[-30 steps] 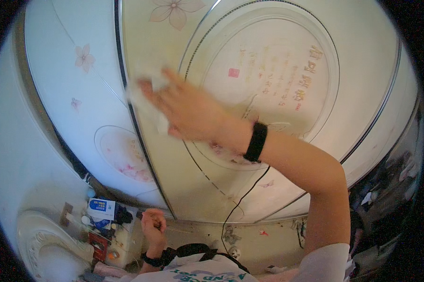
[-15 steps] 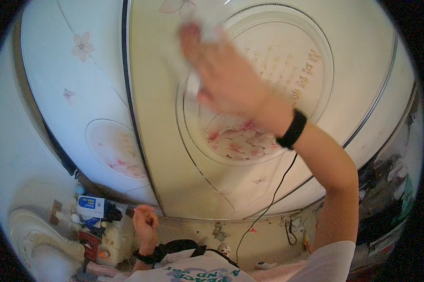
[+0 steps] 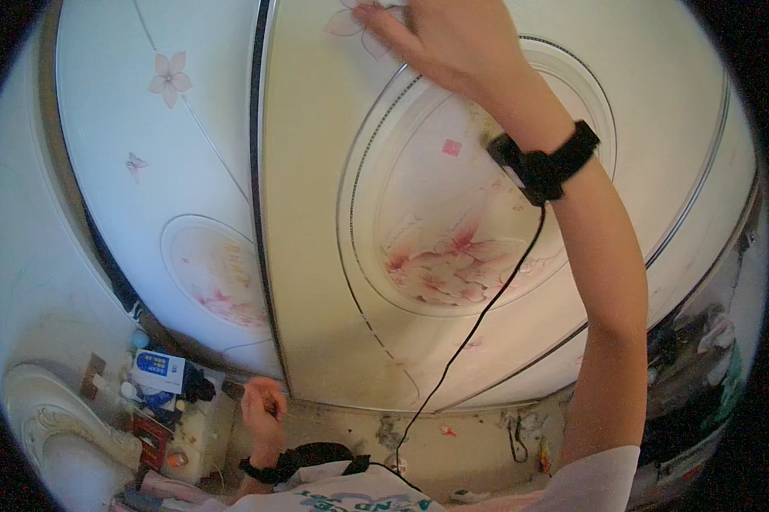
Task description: The person wipes the exterior sliding doors of a wardrobe using a spray bottle and a cloth.
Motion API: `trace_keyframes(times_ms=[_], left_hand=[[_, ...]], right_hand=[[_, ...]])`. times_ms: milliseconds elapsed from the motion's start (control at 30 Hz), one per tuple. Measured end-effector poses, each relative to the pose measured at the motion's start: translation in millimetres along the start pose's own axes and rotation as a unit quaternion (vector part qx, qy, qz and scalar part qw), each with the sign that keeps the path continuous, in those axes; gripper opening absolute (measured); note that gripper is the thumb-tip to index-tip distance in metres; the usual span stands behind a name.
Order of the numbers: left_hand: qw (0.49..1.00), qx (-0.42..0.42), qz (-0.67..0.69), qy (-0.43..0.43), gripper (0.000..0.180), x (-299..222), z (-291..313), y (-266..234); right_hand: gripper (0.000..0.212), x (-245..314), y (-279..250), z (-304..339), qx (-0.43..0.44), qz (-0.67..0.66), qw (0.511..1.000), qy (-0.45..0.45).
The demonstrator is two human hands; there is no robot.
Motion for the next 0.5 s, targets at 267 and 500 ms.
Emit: trace_keyframes(times_ms=[267,500], left_hand=[[0.999,-0.009,0.006,0.044,0.046,-7,-3,-16],[0.999,-0.029,-0.023,-0.034,0.045,-10,-2,-17]], right_hand=[[0.082,134,49,65,0.227,-0.036,0.964,-0.136],[0.084,170,40,163,0.385,-0.197,0.859,-0.274]])
Point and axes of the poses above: each hand's wrist, its own z-axis away from the middle knuckle, its own y-axis out of the palm, x = y × z, the point moved 2 cm from there along -z, towards the middle knuckle, and after that the axes turned 2 degrees about -z, right-handed, at the moved point
